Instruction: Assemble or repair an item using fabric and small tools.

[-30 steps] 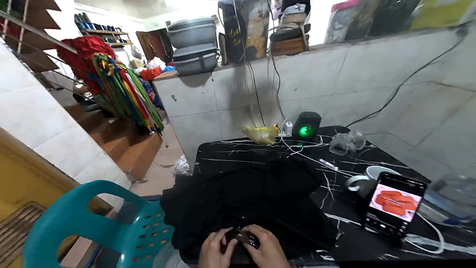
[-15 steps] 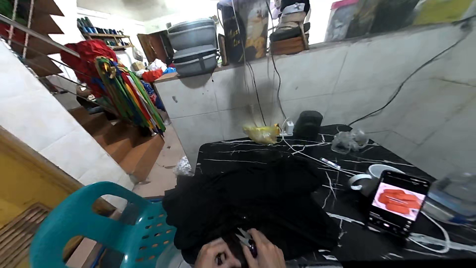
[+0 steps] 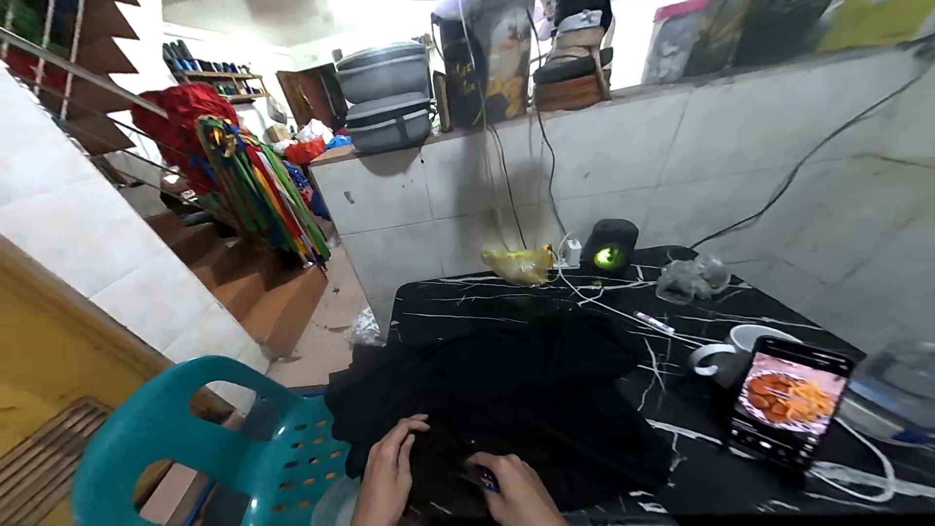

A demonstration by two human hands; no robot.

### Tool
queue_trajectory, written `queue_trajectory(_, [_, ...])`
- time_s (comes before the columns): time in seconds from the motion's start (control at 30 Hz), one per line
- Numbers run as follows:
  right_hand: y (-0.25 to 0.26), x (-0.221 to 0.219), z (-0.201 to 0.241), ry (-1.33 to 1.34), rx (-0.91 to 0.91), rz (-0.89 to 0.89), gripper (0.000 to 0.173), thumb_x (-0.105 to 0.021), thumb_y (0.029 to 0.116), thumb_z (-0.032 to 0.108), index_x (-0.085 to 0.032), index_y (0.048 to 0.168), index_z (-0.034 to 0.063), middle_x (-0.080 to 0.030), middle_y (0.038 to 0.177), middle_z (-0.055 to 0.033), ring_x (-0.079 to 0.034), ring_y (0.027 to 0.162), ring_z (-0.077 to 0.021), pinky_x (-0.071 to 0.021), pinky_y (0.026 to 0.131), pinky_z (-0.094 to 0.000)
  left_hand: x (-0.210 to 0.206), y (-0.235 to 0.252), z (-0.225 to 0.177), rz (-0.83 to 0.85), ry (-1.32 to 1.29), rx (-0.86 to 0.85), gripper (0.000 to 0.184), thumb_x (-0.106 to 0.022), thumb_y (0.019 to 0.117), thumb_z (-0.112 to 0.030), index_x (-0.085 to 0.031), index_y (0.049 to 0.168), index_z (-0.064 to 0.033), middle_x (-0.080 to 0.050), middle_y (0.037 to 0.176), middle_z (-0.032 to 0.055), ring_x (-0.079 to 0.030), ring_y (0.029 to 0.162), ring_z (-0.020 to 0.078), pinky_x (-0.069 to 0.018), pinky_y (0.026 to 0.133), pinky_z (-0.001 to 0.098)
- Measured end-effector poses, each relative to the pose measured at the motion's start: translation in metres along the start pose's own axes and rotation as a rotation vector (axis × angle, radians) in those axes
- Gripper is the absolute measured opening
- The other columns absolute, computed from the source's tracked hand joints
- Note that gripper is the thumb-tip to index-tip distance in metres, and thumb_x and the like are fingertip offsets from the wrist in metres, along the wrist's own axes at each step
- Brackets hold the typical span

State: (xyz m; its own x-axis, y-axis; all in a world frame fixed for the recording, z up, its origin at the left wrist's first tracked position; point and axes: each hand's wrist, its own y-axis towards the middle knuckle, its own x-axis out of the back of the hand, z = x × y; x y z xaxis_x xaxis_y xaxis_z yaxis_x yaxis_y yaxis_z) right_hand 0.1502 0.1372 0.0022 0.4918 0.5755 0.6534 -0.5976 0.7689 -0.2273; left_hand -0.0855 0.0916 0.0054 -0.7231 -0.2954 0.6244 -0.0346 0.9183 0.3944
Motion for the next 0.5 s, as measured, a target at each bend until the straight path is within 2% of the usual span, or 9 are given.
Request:
queue_trajectory(0.03, [0.002,-0.002,0.004,0.008,-0.024,-0.009,0.035,-0.063,0.0992,0.031,-0.07,0.129,0.0148,-0.075,0.112,-0.0146,-0.071,0.107,-0.0338,-0.0539,0.093,-0.0577,0.001,0.0,0.0,0.002,-0.003,-0.001,0.025,-0.054,0.0993,-0.002,-0.072,0.116,-0.0077,-0.072,0.125,0.0017,-0.067,0.118,0.0099,-0.0546,0.105,0.0304])
queue_trajectory(0.07, [0.004,-0.006,0.007,0.029,-0.04,-0.04,0.044,-0.064,0.0988,0.046,-0.071,0.129,0.0142,-0.075,0.113,-0.0137,-0.071,0.107,-0.0323,-0.0542,0.094,-0.0558,0.002,0.0,-0.001,0.005,-0.002,-0.002,0.022,-0.061,0.0963,-0.002,-0.073,0.114,-0.0079,-0.072,0.122,0.0019,-0.067,0.116,0.01,-0.0549,0.104,0.03])
queue_trajectory(0.1, [0.007,-0.01,0.011,0.065,-0.057,-0.074,0.051,-0.065,0.0964,0.053,-0.072,0.128,0.0135,-0.074,0.117,-0.0137,-0.07,0.11,-0.0312,-0.0533,0.097,-0.0541,0.003,-0.001,-0.001,0.017,0.007,-0.004,0.02,-0.067,0.0934,-0.003,-0.075,0.111,-0.0088,-0.073,0.118,0.0019,-0.068,0.114,0.0105,-0.0551,0.103,0.0302])
queue_trajectory(0.17, [0.011,-0.02,0.016,0.134,-0.071,-0.133,0.044,-0.069,0.0953,0.044,-0.074,0.125,0.0126,-0.072,0.12,-0.0149,-0.067,0.115,-0.031,-0.0515,0.101,-0.0525,0.005,-0.006,-0.003,0.061,0.042,-0.014,0.018,-0.072,0.0901,-0.005,-0.077,0.106,-0.0107,-0.074,0.114,0.0017,-0.068,0.112,0.0139,-0.0547,0.103,0.0332])
queue_trajectory(0.2, [0.013,-0.024,0.015,0.182,-0.045,-0.17,0.035,-0.07,0.0955,0.037,-0.076,0.119,0.0109,-0.073,0.115,-0.0155,-0.068,0.112,-0.0307,-0.052,0.099,-0.052,0.006,-0.009,-0.003,0.088,0.064,-0.02,0.017,-0.074,0.0891,-0.007,-0.078,0.105,-0.0112,-0.075,0.112,0.002,-0.068,0.112,0.0163,-0.0542,0.103,0.0355])
queue_trajectory(0.3, [0.021,-0.04,-0.005,0.497,0.222,-0.243,0.017,-0.07,0.0951,0.02,-0.077,0.097,0.0054,-0.075,0.098,-0.0068,-0.07,0.094,-0.0155,-0.0564,0.088,-0.0383,0.012,-0.018,-0.009,0.142,0.088,-0.009,0.02,-0.078,0.0879,-0.011,-0.078,0.108,-0.0109,-0.075,0.11,0.0035,-0.069,0.106,0.018,-0.0558,0.098,0.0357])
queue_trajectory(0.37, [0.02,-0.042,-0.01,0.702,0.345,-0.187,0.011,-0.066,0.0964,0.009,-0.075,0.097,0.0022,-0.077,0.102,-0.0051,-0.071,0.097,-0.0111,-0.0586,0.089,-0.0325,0.014,-0.025,-0.013,0.155,0.064,0.0,0.024,-0.08,0.0863,-0.013,-0.077,0.11,-0.0093,-0.074,0.109,0.0052,-0.069,0.099,0.017,-0.0575,0.091,0.0331])
queue_trajectory(0.43, [0.013,-0.04,-0.005,0.652,0.247,-0.209,0.012,-0.065,0.0974,0.01,-0.073,0.099,0.0019,-0.076,0.099,-0.006,-0.071,0.092,-0.0132,-0.0582,0.086,-0.0341,0.015,-0.031,-0.016,0.175,0.043,0.018,0.029,-0.081,0.0857,-0.014,-0.076,0.113,-0.0076,-0.073,0.114,0.0076,-0.069,0.103,0.0196,-0.057,0.093,0.0357])
queue_trajectory(0.5, [0.004,-0.036,0.009,0.417,0.041,-0.276,0.027,-0.07,0.0957,0.026,-0.073,0.109,0.0028,-0.073,0.103,-0.0133,-0.07,0.096,-0.0247,-0.0556,0.089,-0.0455,0.015,-0.035,-0.015,0.178,0.049,0.041,0.033,-0.081,0.0858,-0.013,-0.075,0.117,-0.0062,-0.072,0.119,0.0099,-0.068,0.11,0.0234,-0.0554,0.098,0.0398])
